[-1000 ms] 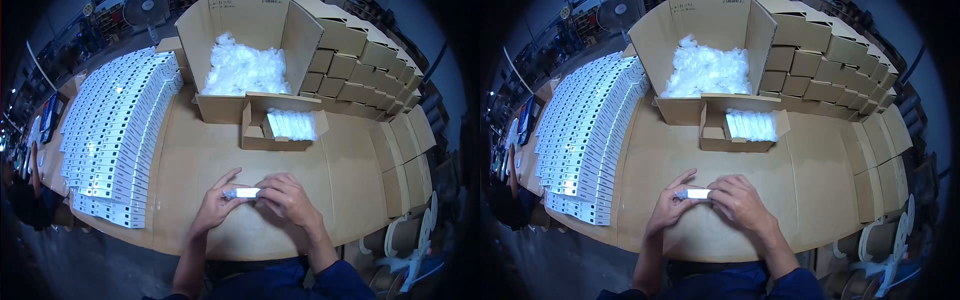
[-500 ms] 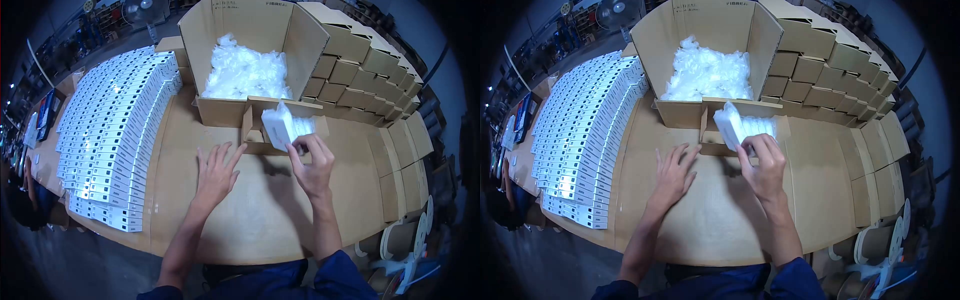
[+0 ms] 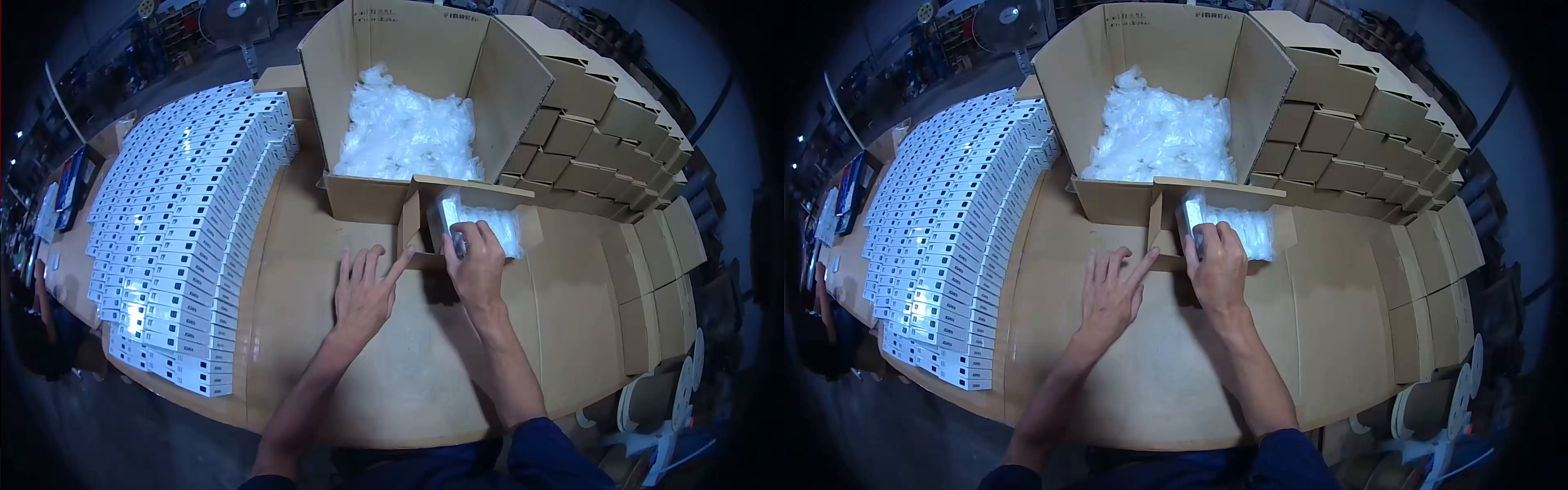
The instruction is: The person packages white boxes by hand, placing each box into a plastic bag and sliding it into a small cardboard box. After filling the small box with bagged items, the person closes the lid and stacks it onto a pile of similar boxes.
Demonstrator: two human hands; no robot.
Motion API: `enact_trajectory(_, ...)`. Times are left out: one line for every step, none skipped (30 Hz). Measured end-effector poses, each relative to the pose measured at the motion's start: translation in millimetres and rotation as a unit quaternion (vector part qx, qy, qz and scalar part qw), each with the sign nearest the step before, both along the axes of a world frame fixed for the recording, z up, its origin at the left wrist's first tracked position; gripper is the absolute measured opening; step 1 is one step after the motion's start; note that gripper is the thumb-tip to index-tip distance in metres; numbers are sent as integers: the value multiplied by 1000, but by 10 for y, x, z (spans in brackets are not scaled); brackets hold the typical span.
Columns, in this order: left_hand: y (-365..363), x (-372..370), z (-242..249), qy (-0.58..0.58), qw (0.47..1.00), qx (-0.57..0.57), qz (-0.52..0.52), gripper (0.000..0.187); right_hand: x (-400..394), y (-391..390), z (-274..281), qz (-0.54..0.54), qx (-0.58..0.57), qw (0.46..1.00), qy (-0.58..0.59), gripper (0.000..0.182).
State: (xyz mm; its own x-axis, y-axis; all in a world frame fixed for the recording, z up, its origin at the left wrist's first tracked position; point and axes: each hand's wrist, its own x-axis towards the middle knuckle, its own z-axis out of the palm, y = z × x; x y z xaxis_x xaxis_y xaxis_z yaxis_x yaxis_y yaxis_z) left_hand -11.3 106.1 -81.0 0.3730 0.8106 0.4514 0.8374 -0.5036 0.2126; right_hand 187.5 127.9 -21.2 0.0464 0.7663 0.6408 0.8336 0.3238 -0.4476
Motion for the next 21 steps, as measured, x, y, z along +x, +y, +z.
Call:
enact_trajectory(2,-4,13,13,1000,23,5,81,-2,24,-25,-4,-5,1000,-11,16)
enact_trajectory(3,-6,26,19,1000,22,5,81,-7,46,-51,-10,-9,1000,-23,15)
enact_trajectory(2,-9,40,27,999,20,7,81,-17,65,-81,-15,-14,999,-35,14)
enact_trajectory(6,-14,50,34,999,17,9,81,-28,83,-114,-19,-18,999,-47,13)
enact_trajectory(11,-20,56,34,999,17,7,81,-42,100,-154,-30,-23,997,-61,12)
enact_trajectory(15,-26,58,33,999,17,5,81,-54,113,-196,-40,-27,996,-76,11)
enact_trajectory(21,-29,55,31,999,17,4,80,-65,130,-218,-49,-31,994,-91,10)
enact_trajectory(33,-34,7,29,999,23,4,80,-71,154,-225,-58,-33,992,-105,9)
enact_trajectory(46,-33,9,25,999,21,2,79,-78,171,-227,-65,-35,990,-118,9)
enact_trajectory(47,-33,9,24,1000,17,1,79,-105,158,-231,-71,-40,988,-130,8)
enact_trajectory(37,-43,13,23,1000,13,0,78,-110,128,-203,-72,-54,987,-132,7)
enact_trajectory(39,-53,11,28,1000,2,-4,81,-112,98,-185,-88,-58,985,-138,8)
enact_trajectory(47,-41,10,35,999,11,-2,82,-110,64,-190,-101,-60,983,-143,10)
enact_trajectory(42,-34,8,45,999,17,4,84,-118,35,-215,-112,-59,980,-155,14)
enact_trajectory(6,-51,7,55,998,22,11,85,-119,-13,-253,-120,-58,977,-167,18)
enact_trajectory(-53,-70,20,53,998,26,18,87,-79,-48,-345,-126,-79,972,-181,26)
enact_trajectory(-123,-99,57,52,998,32,25,88,-65,-102,-359,-121,-109,971,-177,32)
enact_trajectory(-256,-158,146,28,999,15,25,88,-110,-173,-308,-127,-125,964,-199,37)
enact_trajectory(-418,-224,265,1,1000,-10,26,87,-156,-251,-257,-134,-142,956,-220,45)
enact_trajectory(-602,-302,330,-38,999,-6,27,82,-181,-308,-271,-126,-119,962,-211,53)
enact_trajectory(-778,-400,395,-76,997,1,28,78,-243,-353,-275,-118,-94,968,-201,63)
